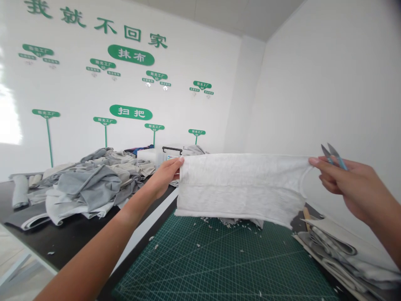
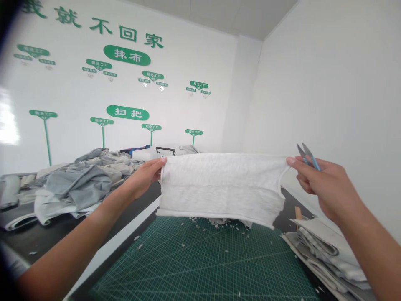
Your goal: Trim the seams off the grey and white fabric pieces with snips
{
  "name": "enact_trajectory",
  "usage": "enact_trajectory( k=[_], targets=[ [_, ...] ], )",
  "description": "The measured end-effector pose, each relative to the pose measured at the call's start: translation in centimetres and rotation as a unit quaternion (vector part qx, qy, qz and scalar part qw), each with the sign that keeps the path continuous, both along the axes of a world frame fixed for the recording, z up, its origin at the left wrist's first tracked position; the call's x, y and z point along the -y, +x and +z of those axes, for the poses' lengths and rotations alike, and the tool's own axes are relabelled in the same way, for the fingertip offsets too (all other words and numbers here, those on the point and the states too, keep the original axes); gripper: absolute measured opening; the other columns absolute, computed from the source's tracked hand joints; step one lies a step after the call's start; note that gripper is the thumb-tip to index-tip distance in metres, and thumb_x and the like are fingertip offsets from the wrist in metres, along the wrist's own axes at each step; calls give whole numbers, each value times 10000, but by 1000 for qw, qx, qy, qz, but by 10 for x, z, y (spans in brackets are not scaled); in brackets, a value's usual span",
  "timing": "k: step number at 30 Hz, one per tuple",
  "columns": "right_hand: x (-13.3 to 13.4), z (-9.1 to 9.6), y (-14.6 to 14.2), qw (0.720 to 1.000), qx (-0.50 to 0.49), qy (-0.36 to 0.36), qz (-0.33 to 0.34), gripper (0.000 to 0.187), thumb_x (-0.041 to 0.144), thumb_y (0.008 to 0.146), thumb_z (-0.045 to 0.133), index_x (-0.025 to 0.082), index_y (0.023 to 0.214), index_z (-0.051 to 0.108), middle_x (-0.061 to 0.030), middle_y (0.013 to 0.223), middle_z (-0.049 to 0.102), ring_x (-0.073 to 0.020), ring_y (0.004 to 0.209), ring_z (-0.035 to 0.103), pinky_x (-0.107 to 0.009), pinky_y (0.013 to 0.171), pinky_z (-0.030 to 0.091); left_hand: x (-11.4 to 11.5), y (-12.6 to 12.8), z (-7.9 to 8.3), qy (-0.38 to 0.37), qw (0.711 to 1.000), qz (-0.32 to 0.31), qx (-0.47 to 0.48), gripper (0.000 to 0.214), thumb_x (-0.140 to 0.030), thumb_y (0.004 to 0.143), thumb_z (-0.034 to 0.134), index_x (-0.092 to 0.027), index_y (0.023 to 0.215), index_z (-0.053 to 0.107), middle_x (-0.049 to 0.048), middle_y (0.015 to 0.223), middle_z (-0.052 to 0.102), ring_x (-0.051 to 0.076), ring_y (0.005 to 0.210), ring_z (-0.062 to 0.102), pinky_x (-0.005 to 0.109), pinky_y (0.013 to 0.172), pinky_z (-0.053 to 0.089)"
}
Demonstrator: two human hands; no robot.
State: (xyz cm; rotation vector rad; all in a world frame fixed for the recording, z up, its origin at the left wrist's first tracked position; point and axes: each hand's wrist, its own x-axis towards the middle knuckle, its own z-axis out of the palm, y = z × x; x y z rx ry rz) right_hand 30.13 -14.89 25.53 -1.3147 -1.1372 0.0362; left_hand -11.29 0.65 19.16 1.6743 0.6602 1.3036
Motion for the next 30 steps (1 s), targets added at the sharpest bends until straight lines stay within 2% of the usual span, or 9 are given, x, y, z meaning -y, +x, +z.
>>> enact_trajectory(
  k=[4, 7, 13, 16, 19, 21, 25, 27, 30],
  targets=[
    [-2, -2, 8, 1000, 7, -10, 17, 337, 493, 831, 777, 190, 833, 632, 69, 571, 268, -98, 518, 220, -335, 538, 138, -7, -1, 4, 30, 998, 42, 28, 426, -589, 861, 622, -164, 888, 634, 38, 868, 659, 173, 839, 603, 300, 813, 501],
    [-1, -1, 8, 1000, 4, -4, 21, 333, 491, 834, 778, 195, 861, 629, 72, 570, 271, -98, 516, 218, -335, 536, 133, -8, -2, 12, 53, 995, 75, 40, 448, -611, 868, 602, -164, 882, 630, 43, 876, 665, 173, 843, 613, 291, 801, 508],
    [2, 6, 3, 999, -27, 16, 34, 426, 464, 808, 800, 218, 715, 466, 76, 588, 255, -89, 508, 209, -326, 516, 109, -5, -8, 26, 49, 997, 55, 38, 412, -564, 913, 553, -170, 973, 655, 74, 913, 695, 190, 896, 650, 361, 888, 542],
    [4, 6, -11, 999, -5, -30, 41, 405, 492, 833, 769, 207, 729, 500, 70, 578, 282, -94, 516, 233, -308, 506, 135, 7, 0, 25, 54, 998, 23, -22, 408, -530, 934, 539, -188, 1118, 664, 77, 942, 702, 199, 915, 658, 376, 887, 550],
    [7, 5, -37, 992, 47, -105, 60, 394, 552, 867, 717, 194, 790, 574, 66, 565, 306, -102, 535, 251, -284, 516, 185, 31, 24, 16, 59, 992, -62, -94, 436, -511, 952, 531, -221, 1270, 603, 101, 1078, 698, 224, 996, 658, 391, 898, 549],
    [9, 4, -56, 986, 61, -133, 84, 412, 578, 872, 702, 197, 796, 563, 71, 571, 291, -102, 546, 239, -273, 526, 198, 52, 47, 4, 59, 982, -126, -130, 531, -497, 933, 585, -260, 1401, 505, 126, 1248, 654, 252, 1133, 625, 407, 946, 534],
    [15, 3, -92, 973, 80, -152, 152, 472, 615, 902, 650, 203, 739, 487, 71, 578, 266, -106, 563, 210, -269, 527, 184, 92, 95, -27, 52, 958, -225, -170, 988, -506, 789, 768, -309, 1588, 221, 173, 1525, 439, 339, 1379, 459, 461, 1003, 505],
    [17, 2, -105, 967, 83, -164, 176, 468, 617, 909, 642, 203, 745, 498, 73, 567, 257, -107, 559, 193, -271, 524, 171, 105, 115, -41, 79, 948, -267, -152, 1002, -491, 735, 818, -272, 1563, 298, 167, 1509, 462, 343, 1385, 452, 463, 1046, 478],
    [18, 0, -117, 966, 72, -158, 192, 406, 585, 917, 655, 198, 824, 577, 78, 562, 257, -104, 558, 184, -270, 531, 170, 112, 138, -58, 95, 929, -331, -137, 679, -410, 792, 772, -198, 1390, 529, 136, 1322, 628, 305, 1220, 594, 422, 1020, 496]
  ],
)
